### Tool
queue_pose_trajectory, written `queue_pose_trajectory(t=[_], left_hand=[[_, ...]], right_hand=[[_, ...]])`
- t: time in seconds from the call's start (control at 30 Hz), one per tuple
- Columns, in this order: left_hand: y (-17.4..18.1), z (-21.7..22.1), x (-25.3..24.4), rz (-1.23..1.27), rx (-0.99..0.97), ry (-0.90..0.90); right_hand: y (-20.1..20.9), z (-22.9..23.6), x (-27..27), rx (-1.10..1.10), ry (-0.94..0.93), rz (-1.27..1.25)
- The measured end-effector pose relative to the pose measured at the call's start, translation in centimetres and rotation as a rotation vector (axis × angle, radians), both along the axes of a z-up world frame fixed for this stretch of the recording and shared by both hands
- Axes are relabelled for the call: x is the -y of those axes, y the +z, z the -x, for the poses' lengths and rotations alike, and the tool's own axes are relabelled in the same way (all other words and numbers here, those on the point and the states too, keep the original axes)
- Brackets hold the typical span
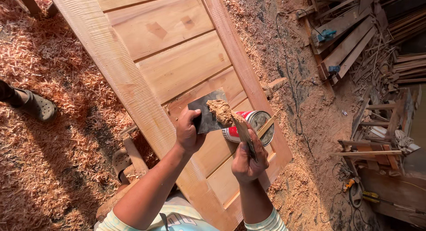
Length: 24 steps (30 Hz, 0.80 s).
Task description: The person uses a putty knife to apply a thick paste into the grooves of a wooden door. They spread the paste evenly and then scrape off the excess with a second tool. The person also cleans the tools on a rag.
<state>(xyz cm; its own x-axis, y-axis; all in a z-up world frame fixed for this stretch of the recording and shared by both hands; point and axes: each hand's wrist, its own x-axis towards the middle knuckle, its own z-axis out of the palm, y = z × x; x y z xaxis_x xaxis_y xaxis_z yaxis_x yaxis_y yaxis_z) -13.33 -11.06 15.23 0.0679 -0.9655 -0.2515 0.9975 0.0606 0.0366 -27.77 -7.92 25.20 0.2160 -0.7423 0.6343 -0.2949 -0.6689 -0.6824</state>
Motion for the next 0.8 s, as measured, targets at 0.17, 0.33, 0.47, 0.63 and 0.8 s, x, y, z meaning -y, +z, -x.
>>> queue_pose_trajectory(t=[0.17,0.33,0.47,0.63,0.8], left_hand=[[0.8,0.4,0.0,0.025,0.025,-0.033],[-1.0,-0.3,-0.1,0.053,0.048,-0.029],[-1.6,-2.0,0.7,-0.054,0.102,-0.085],[-3.1,-7.9,1.5,-0.030,0.002,0.038],[-5.0,-14.5,-3.5,0.011,0.186,0.158]], right_hand=[[1.9,-0.7,0.2,-0.244,-0.012,0.031],[1.1,-1.0,0.3,-0.385,-0.052,-0.026],[-1.6,0.8,0.8,-0.542,0.009,-0.051],[-10.7,2.1,3.8,-0.697,0.104,-0.353],[-21.3,1.4,10.4,-0.854,-0.125,-0.640]])
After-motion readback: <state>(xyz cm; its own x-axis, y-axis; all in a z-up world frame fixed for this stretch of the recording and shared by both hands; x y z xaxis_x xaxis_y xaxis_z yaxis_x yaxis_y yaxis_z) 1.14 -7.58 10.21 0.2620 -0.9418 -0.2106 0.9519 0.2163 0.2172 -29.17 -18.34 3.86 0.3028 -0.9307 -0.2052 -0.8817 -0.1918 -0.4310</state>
